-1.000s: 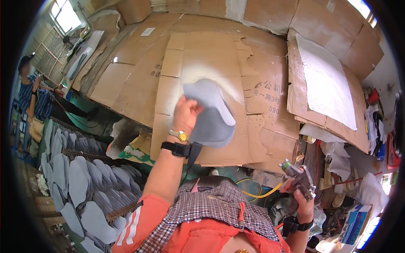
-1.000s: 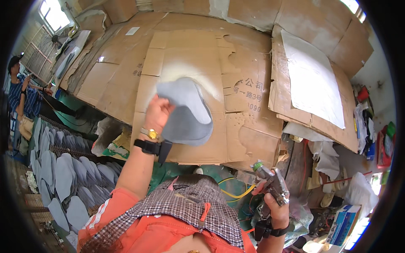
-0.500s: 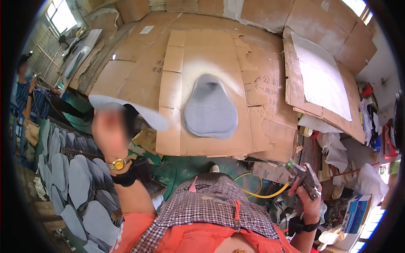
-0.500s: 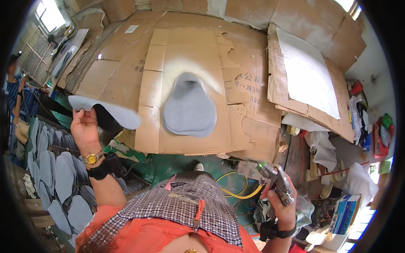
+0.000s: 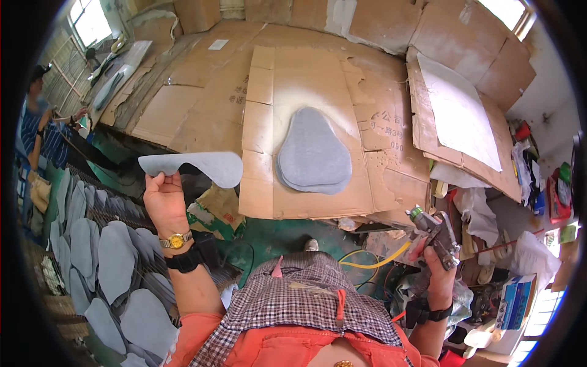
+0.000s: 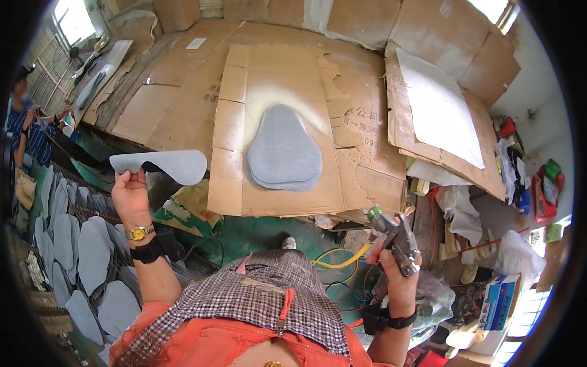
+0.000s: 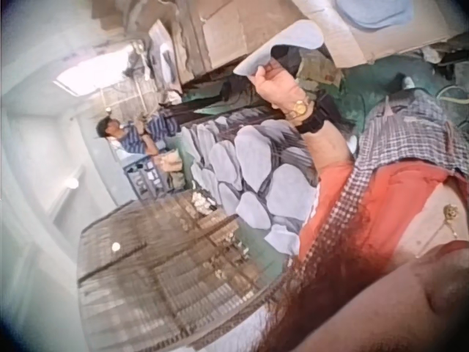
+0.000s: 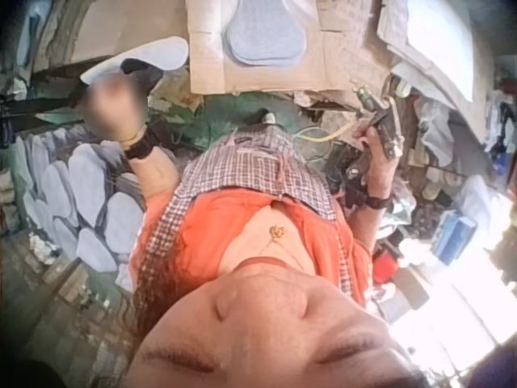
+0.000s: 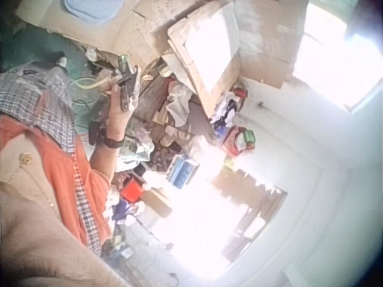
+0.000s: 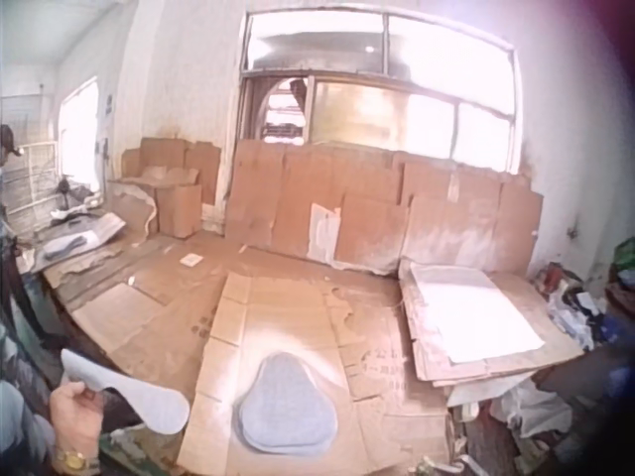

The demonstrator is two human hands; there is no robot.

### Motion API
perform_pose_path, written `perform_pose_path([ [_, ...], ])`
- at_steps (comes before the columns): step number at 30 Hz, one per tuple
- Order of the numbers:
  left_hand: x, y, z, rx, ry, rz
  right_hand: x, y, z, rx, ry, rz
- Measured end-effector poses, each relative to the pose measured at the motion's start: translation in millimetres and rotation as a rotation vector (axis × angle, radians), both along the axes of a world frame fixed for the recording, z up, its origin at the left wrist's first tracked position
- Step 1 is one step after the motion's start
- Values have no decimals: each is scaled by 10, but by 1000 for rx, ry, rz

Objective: The person repeatedly picks up gray heart-shaped parts from a wire rack and places them on a cardboard surface. They use a spray gun to apply a coating to the parts and then return them to the rack. The process is repeated for multiple units in a continuous loop.

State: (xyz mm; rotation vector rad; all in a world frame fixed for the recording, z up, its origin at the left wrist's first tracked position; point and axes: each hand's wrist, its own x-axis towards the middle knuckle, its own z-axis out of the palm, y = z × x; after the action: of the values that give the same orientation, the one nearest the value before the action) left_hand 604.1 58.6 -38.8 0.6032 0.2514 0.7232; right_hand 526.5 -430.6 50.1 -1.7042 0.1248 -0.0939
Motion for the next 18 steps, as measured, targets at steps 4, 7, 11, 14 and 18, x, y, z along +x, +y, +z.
perform_pose_path([
  [4,-42,34,-14,-27,8,-15,-262,-57,19,-21,27,-61],
  [7,-53,103,-68,-29,-18,-38,-475,-105,80,-57,77,-59],
  [11,-63,73,-54,-46,-20,-41,-654,-61,93,-63,129,26],
  [14,-71,57,-81,-64,-3,-43,-657,87,74,73,170,123],
  [18,-139,81,-145,-90,-2,-53,-469,255,11,105,86,94],
])
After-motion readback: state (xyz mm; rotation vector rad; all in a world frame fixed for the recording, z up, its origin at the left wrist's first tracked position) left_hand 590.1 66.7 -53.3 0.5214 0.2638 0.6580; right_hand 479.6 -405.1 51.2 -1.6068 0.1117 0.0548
